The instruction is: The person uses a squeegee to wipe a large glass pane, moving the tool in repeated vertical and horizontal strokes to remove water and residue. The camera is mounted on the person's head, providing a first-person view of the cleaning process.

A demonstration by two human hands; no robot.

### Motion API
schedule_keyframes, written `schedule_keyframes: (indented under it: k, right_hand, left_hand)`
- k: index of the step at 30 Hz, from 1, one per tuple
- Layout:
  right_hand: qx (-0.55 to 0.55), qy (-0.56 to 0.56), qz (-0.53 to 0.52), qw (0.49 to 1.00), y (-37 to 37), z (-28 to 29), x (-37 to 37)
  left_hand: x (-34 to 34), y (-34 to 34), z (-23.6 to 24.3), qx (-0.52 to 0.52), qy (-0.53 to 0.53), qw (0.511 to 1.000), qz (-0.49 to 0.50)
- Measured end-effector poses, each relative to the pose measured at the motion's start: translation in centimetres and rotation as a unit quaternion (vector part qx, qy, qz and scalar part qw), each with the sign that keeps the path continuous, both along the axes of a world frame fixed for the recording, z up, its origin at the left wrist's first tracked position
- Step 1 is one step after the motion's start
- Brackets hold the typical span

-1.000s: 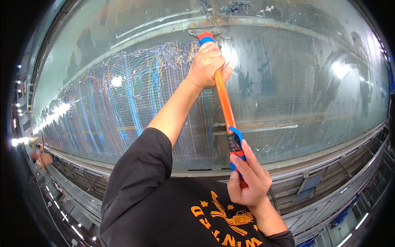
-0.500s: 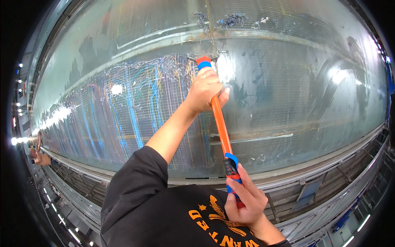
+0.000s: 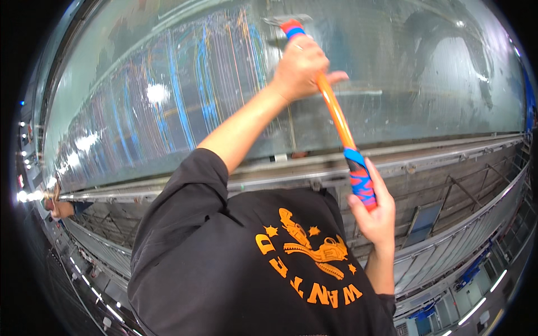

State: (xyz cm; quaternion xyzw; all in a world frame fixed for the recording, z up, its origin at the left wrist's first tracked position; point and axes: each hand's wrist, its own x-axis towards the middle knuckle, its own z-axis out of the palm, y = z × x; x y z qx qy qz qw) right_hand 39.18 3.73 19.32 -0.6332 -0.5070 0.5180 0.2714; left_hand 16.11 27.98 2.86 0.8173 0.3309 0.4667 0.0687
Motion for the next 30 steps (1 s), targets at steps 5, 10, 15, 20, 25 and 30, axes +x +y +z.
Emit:
schedule_keyframes:
  k: [5, 10, 15, 20, 25, 30]
  right_hand:
    - [-0.033, -0.122, 0.01, 0.992, -15.3, 3.6, 9.6]
    - [-0.131, -0.098, -0.06, 0.985, -23.0, 3.9, 11.1]
    - [-0.143, -0.081, -0.09, 0.982, -15.0, 1.2, 6.1]
    - [-0.055, -0.106, -0.018, 0.993, -14.1, 2.6, 4.6]
    - [-0.066, -0.143, 0.03, 0.987, -18.2, 5.7, 4.4]
    - [-0.086, -0.157, 0.011, 0.984, -14.6, 5.8, 0.4]
  left_hand:
    - [8.6, -17.9, -2.1, -0.158, -0.012, 0.978, -0.137]
    - [11.6, -27.2, -4.4, -0.212, -0.048, 0.961, -0.17]
    - [10.4, -19.7, -7.5, -0.173, 0.003, 0.979, -0.103]
    - [7.4, -18.7, -5.8, -0.202, 0.045, 0.971, -0.12]
    - [5.4, -24.3, -5.1, -0.23, -0.029, 0.968, -0.1]
    - [5.0, -20.6, -7.2, -0.168, -0.043, 0.985, -0.014]
